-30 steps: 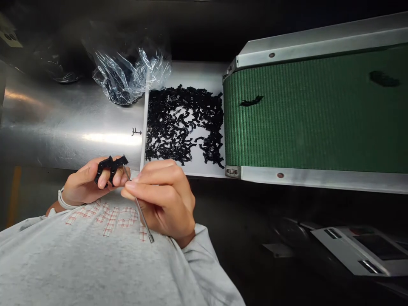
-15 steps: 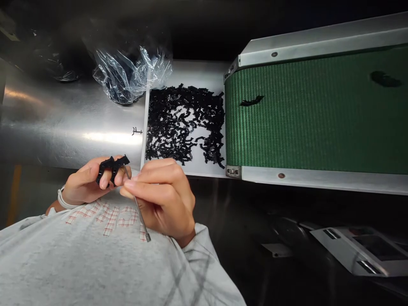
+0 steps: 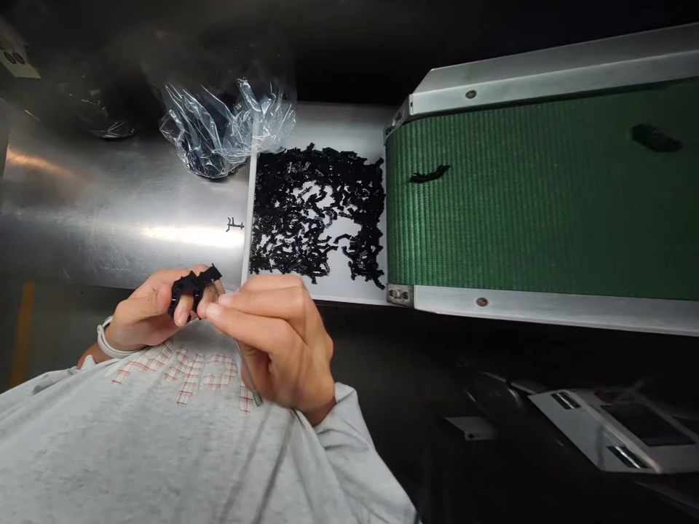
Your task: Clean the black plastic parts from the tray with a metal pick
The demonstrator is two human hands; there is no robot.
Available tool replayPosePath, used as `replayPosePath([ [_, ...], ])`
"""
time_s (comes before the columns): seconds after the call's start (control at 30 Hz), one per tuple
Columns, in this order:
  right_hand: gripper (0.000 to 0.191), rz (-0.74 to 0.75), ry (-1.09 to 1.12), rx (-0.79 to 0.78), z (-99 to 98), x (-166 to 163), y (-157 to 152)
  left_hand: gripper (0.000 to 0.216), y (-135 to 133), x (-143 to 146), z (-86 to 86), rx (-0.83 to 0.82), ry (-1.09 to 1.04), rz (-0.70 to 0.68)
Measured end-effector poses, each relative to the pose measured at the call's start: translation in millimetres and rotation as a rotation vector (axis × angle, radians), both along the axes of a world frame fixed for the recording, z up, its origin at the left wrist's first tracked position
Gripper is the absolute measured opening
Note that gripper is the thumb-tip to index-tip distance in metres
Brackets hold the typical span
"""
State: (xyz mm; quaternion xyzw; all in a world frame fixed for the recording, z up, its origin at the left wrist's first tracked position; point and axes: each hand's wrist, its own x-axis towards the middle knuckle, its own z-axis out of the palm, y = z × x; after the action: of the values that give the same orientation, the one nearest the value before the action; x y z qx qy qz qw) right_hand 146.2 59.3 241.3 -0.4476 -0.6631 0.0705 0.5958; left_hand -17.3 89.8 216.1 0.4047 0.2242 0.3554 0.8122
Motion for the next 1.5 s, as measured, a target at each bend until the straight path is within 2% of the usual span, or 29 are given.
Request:
replayPosePath([
  [0.3,0.015,-0.053,0.14,0.115,-14.9,-7.7,4.3,0.046,0.6,-0.1,0.3,0.011,-0.018,-0.01],
  [0.57,0.015,-0.032,0.13,0.062,-9.6,-9.9,2.9,0.045,0.9,1.7,-0.6,-0.04,-0.029,0.039],
  [0.7,0.017,0.008,0.078,0.053,-13.3,-10.8,5.1,0.042,1.1,1.3,-3.0,-0.058,-0.039,0.056],
  [0.83,0.017,-0.074,0.154,0.131,-15.6,-13.8,5.5,0.048,1.3,2.0,-2.9,-0.053,0.021,0.044],
  [0.9,0.018,-0.1,0.172,0.111,-14.7,-14.5,4.2,0.049,1.4,2.7,-2.3,-0.047,0.033,0.031],
  [1.0,0.019,-0.095,0.169,0.06,-13.9,-13.3,2.5,0.047,1.2,3.1,-1.7,-0.033,-0.001,0.009],
  [1.2,0.019,-0.091,0.175,0.158,-15.3,-10.9,4.7,0.045,0.7,1.1,-1.5,-0.035,-0.039,-0.015],
  [1.37,0.014,-0.015,0.096,0.062,-13.3,-9.4,1.1,0.044,0.9,1.1,-2.0,-0.061,-0.06,0.004],
  [1.5,0.015,-0.059,0.114,0.087,-14.2,-9.5,-0.1,0.044,0.5,0.7,-3.2,-0.077,-0.056,-0.013],
])
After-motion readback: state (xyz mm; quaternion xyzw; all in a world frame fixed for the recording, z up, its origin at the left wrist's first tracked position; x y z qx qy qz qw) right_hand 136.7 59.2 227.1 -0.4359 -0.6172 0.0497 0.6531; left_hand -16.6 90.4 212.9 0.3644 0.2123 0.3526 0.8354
